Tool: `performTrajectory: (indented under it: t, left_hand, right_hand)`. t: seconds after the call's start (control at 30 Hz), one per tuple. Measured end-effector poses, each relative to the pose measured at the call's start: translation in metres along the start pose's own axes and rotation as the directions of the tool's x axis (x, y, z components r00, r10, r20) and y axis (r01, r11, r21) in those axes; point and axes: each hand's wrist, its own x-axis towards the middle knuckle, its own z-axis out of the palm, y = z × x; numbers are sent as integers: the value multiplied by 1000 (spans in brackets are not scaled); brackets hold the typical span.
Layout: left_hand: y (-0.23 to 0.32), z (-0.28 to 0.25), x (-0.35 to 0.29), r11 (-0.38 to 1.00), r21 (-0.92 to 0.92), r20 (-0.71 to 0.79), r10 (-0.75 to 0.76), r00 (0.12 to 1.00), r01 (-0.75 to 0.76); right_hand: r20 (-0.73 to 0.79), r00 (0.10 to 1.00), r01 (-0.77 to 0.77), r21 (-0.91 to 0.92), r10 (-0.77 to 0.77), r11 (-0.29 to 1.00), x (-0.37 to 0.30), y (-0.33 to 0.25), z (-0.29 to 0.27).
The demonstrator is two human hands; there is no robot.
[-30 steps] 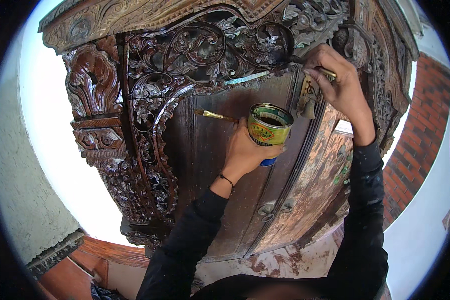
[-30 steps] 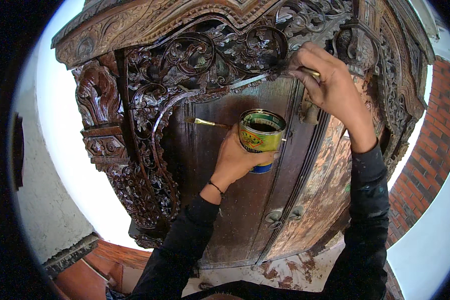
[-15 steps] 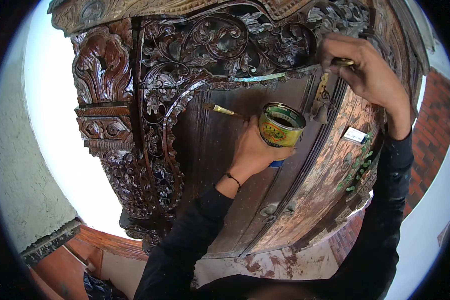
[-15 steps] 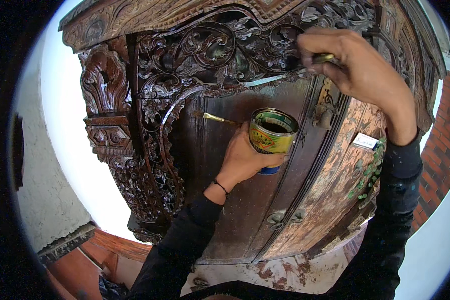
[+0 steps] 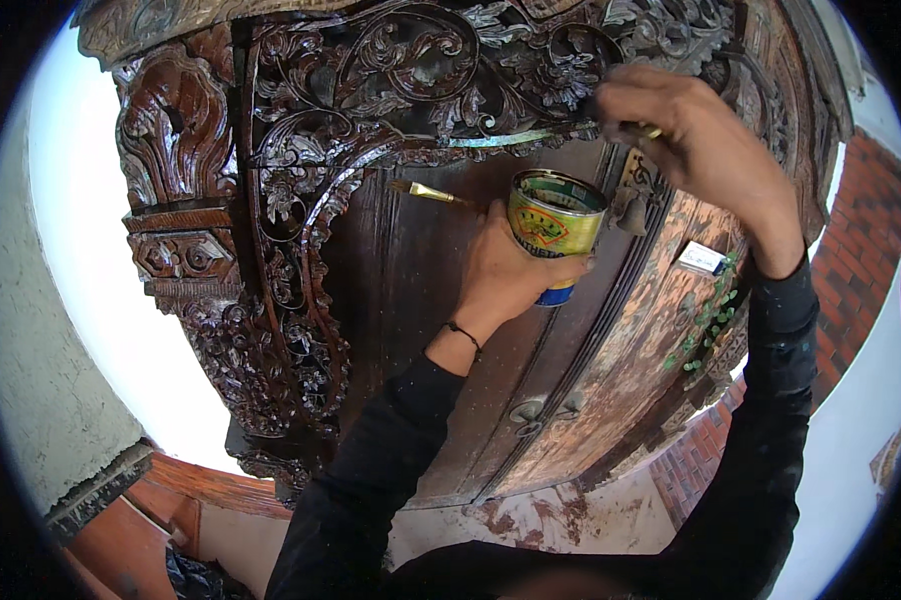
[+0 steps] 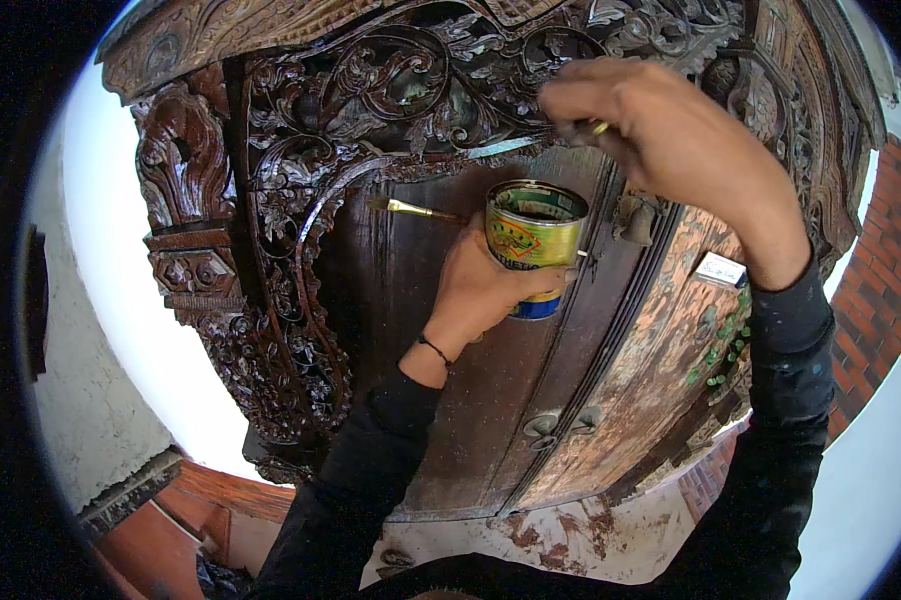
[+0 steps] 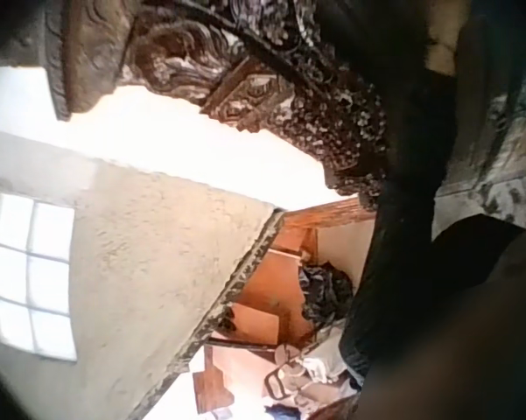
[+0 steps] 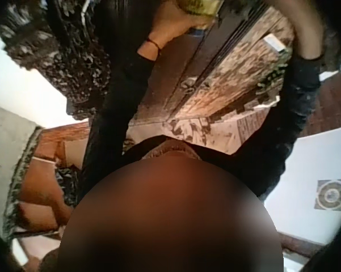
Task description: Applying a dark varnish or wood stain to an ornate wooden cabinet or door frame using a paintbrush.
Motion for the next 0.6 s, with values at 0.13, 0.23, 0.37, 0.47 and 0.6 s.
performTrajectory:
  t: [0.13,0.23,0.37,0.47,0.6]
  left_hand:
    - [1,-1,3,993,121,-45,10,999,-5]
    - [5,-3,2,992,121,-69,-28,997,36]
    - [-6,1,10,993,117,-55,19,998,-13]
    - [-6,-4,10,994,112,-59,16,998,-9]
    - [5,-7,5,990,136,-59,-26,998,34]
  right_hand:
    - [-10,996,-85,277,92,957,-9,2,-26]
    - [-63,992,-77,393,111,916,-15,-5,-20]
    - [-107,994,-14,189,35,982,-2,-17,2]
    - [-85,995,-41,165,56,985,5,-26,-5]
    - [-104,990,-89,53,94,995,5,-35,3]
